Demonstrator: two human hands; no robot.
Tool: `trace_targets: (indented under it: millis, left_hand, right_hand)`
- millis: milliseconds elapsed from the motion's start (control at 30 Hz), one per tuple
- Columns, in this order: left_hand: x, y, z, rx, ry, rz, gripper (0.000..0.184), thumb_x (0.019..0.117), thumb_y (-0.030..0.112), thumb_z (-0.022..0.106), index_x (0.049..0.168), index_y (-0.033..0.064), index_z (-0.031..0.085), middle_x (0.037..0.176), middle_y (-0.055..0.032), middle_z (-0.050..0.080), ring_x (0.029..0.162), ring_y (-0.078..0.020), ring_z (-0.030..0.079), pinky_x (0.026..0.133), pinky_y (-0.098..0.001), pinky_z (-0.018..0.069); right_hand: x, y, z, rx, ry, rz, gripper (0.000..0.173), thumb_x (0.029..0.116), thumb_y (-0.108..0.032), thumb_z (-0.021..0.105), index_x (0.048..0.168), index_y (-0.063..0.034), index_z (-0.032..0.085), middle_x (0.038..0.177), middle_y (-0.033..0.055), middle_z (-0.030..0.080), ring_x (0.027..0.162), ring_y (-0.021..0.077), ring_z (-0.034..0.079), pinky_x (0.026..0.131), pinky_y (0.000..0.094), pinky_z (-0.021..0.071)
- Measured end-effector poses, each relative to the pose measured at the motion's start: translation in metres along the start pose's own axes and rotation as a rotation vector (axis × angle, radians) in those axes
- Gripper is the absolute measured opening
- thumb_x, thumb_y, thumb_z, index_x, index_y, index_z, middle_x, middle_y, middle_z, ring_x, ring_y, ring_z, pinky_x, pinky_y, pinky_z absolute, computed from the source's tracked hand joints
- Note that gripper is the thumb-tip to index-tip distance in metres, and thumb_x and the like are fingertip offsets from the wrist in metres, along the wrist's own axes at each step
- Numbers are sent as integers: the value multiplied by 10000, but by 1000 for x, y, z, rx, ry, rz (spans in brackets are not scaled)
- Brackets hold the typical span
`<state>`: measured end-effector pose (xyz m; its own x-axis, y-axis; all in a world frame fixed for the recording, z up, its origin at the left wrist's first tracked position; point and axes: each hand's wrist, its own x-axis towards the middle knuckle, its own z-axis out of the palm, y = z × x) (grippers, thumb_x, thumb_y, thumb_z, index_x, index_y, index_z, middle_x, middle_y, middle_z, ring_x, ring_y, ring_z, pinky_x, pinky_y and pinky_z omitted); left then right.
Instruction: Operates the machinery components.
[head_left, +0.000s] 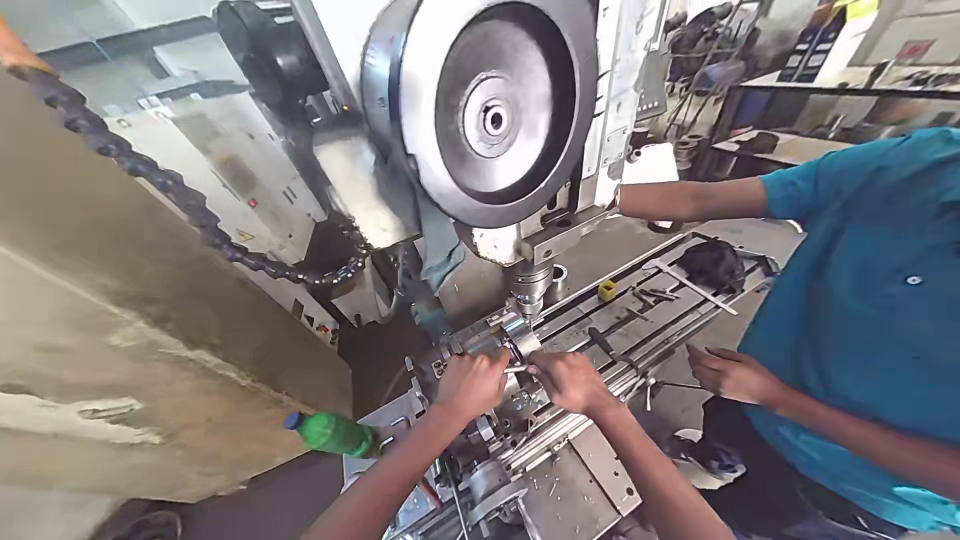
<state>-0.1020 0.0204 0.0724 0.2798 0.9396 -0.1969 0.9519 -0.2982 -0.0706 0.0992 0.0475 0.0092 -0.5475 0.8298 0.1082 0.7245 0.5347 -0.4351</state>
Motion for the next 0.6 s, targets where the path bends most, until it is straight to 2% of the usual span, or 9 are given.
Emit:
trace_targets:
  millis: [67,133,200,333,400,500,600]
  left_hand:
    - [0,1,-3,-9,-26,-16,441,1036,315,441,1438,151,519,1098,-205,710,1013,-427,693,816,-624,525]
    - [4,-4,-1,7,-11,2,448,1027,326,445,1423,140,537,1053,-206,715,988,-423,702,805,-612,533]
    - [7,-11,4,28,67,72,387,1027,309,456,1326,102,590,962,-208,720,926,-424,714,780,-602,539]
    - [10,-25,27,26,309,261,298,1014,249,494,1165,74,683,830,-189,712,791,-407,726,654,-576,555]
    - [15,-30,29,32,373,316,253,1006,245,518,1098,98,701,782,-155,700,748,-376,723,611,-550,554]
    - [14,-33,28,42,382,357,216,999,233,567,1117,120,708,782,-133,696,738,-358,712,612,-542,546]
    - [9,-34,39,64,469,432,154,963,210,603,1019,108,703,715,-124,666,658,-348,691,559,-530,528]
  right_hand:
    - [-5,-3,-1,6,-24,69,449,1072,-434,361,1065,-98,658,886,155,695,873,383,698,730,612,521]
    - [-10,-17,2,-22,-17,165,568,1061,-559,317,998,-95,638,827,143,669,840,373,692,707,595,521]
    - [-8,-29,-3,-81,-57,236,676,1051,-630,267,969,-71,638,825,168,672,856,396,697,714,604,524]
    - [0,-34,-8,-82,-148,260,692,1050,-618,286,953,-45,662,870,195,681,902,415,686,741,634,502]
    - [-1,-37,-2,-90,-64,288,657,1042,-628,338,960,-64,664,863,179,686,887,406,694,721,630,513]
    - [-4,-39,12,-128,115,309,531,1033,-551,460,853,-93,656,737,148,661,757,391,690,609,603,499]
    - [-19,-52,32,-156,235,366,500,1037,-520,482,818,-102,647,689,146,644,694,404,677,551,601,485]
